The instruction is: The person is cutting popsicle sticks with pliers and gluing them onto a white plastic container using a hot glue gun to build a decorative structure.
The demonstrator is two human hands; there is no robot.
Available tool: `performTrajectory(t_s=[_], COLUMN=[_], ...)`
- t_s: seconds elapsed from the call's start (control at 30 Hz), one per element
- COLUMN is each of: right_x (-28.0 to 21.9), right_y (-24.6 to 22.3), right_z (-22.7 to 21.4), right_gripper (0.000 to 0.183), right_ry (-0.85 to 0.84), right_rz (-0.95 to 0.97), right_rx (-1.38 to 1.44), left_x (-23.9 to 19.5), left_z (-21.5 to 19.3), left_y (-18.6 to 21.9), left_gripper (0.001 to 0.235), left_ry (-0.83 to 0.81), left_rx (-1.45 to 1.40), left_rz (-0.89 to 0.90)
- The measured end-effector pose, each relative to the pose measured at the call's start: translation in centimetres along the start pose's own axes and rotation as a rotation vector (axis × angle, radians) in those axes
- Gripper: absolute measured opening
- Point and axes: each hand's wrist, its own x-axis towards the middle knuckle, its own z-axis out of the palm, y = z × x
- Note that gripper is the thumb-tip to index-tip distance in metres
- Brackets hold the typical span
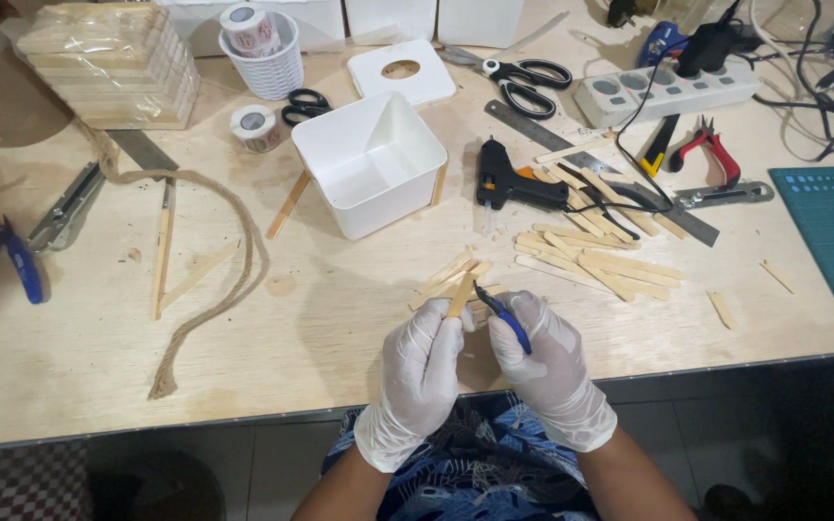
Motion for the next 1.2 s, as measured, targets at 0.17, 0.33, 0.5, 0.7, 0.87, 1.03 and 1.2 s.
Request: performTrajectory(t_s=[0.17,0.33,0.5,0.7,0.87,1.03,1.2], right_x=[-0.1,0.3,2.4,3.1,2.5,0.5,-0.1], right_y=[-0.5,-1.8,-4.2,-4.9,-4.8,-1.7,0.4], right_z=[-0.3,-1.0,-3.4,-4.6,-3.9,-1.5,0.2], right_gripper=[0.016,0.028,0.053,0.06,0.051,0.043,0.038], right_ry=[0.012,-0.019,-0.335,-0.333,-0.264,-0.134,0.028], right_rz=[0.02,0.045,0.153,0.171,0.166,0.125,-0.037], right_rx=[-0.055,-0.094,0.245,0.219,0.2,0.045,0.05], left_x=[-0.2,-0.4,-0.4,-0.5,-0.5,-0.6,-0.7], left_z=[0.0,0.0,-0.3,-0.3,-0.3,-0.3,-0.5], left_y=[-0.4,-0.6,0.2,0.1,0.4,0.1,-0.1], left_gripper=[0.022,0.023,0.021,0.022,0.021,0.021,0.021], left_ry=[-0.016,-0.015,-0.001,0.013,0.016,0.016,-0.009], left_rx=[-0.048,-0.08,-0.016,0.004,-0.042,-0.021,0.023], left_rz=[0.005,0.053,0.025,0.083,0.076,0.07,0.123])
